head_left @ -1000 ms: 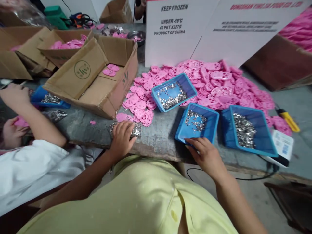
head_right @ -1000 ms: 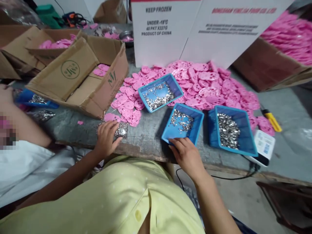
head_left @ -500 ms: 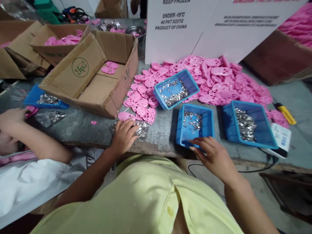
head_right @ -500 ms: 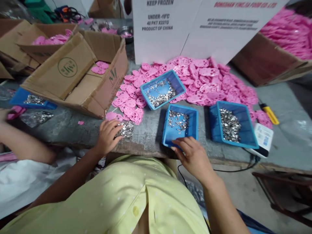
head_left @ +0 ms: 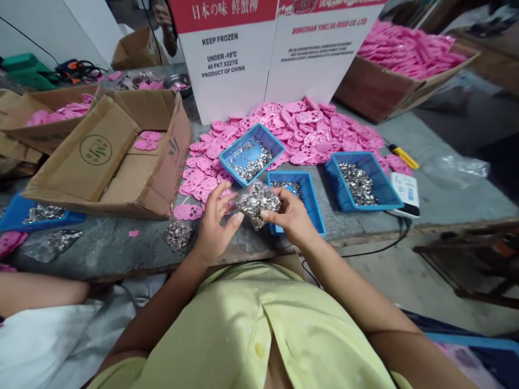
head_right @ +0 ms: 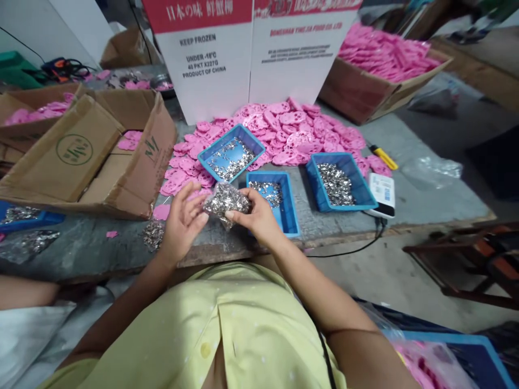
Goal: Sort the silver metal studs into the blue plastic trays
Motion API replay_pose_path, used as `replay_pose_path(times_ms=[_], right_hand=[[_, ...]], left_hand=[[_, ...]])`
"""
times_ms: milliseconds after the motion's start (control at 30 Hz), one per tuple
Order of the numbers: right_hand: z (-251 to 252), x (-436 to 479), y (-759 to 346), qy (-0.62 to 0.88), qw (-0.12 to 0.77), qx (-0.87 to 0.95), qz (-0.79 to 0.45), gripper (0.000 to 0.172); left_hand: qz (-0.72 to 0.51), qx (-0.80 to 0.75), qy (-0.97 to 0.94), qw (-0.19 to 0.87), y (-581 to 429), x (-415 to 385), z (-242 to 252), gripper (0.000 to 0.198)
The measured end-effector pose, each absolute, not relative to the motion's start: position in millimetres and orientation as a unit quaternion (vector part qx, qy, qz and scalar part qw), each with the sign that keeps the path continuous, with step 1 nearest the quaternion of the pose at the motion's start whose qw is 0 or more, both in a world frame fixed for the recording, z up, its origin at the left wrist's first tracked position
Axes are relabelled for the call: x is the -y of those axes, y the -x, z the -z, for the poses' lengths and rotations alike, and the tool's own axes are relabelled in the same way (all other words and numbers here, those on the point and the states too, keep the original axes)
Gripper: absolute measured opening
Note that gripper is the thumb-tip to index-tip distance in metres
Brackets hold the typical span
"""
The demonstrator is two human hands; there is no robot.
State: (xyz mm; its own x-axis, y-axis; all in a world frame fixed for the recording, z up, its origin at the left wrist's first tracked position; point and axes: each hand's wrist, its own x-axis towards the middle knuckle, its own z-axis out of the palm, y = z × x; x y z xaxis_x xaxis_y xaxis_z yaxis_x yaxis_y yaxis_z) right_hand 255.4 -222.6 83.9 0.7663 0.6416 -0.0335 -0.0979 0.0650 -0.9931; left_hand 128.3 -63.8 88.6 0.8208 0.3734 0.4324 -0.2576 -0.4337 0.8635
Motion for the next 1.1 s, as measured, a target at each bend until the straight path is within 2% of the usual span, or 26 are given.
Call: replay_pose_path(times_ms=[67,133,300,400,533,600,700,800,900,1033,1100], right_hand=[[-80.6,222.1,-253.7,0.632,0.708,0.196,-0.247,0.058],[-78.5,221.4,-251.3,0.648,0.697,0.194,-0.239,0.057],[-77.7,224.1,-248.7,0.748,0.574,0.265,-0.202,0.050],[-79.3,224.8,-251.4,0.805,0.459,0.324,-0.191,0.041],[-89.0,209.4,-253.2,0.871,0.247,0.387,-0.178,0.035],[-96.2,195.2,-251.7,0.883,0.146,0.409,-0.179,0.035],[-102.1,172.0,-250.2,0.884,0.050,0.421,-0.197,0.040],[-98.9,154.2,-251.3,0.884,0.000,0.422,-0.201,0.043],[-96.1,147.7,-251.5,0.885,-0.026,0.423,-0.191,0.045],[-107.4,160.1,-245.4,0.883,-0.031,0.445,-0.144,0.045],[-115.0,172.1,-241.7,0.870,0.021,0.483,-0.099,0.045]], left_hand=[[-0.237,-0.068,-0.733,0.635,-133.8,66.9,-87.4,0.055],[-0.212,-0.106,-0.699,0.674,-138.4,70.3,-85.5,0.048],[-0.209,-0.165,-0.723,0.638,-134.2,73.8,-75.0,0.039],[-0.222,-0.182,-0.787,0.547,-113.0,64.5,-64.9,0.036],[-0.339,-0.280,-0.850,0.291,-63.4,39.7,-48.9,0.023],[-0.357,-0.341,-0.849,0.191,-37.6,28.4,-41.1,0.030],[-0.287,-0.403,-0.860,0.129,-11.8,19.6,-32.8,0.054],[-0.180,-0.430,-0.877,0.115,-4.7,18.8,-28.7,0.065],[-0.151,-0.443,-0.875,0.126,-6.3,17.9,-23.8,0.061],[-0.247,-0.438,-0.847,0.174,-6.5,15.2,-16.0,0.056],[-0.313,-0.387,-0.845,0.194,-9.0,16.9,-17.8,0.057]])
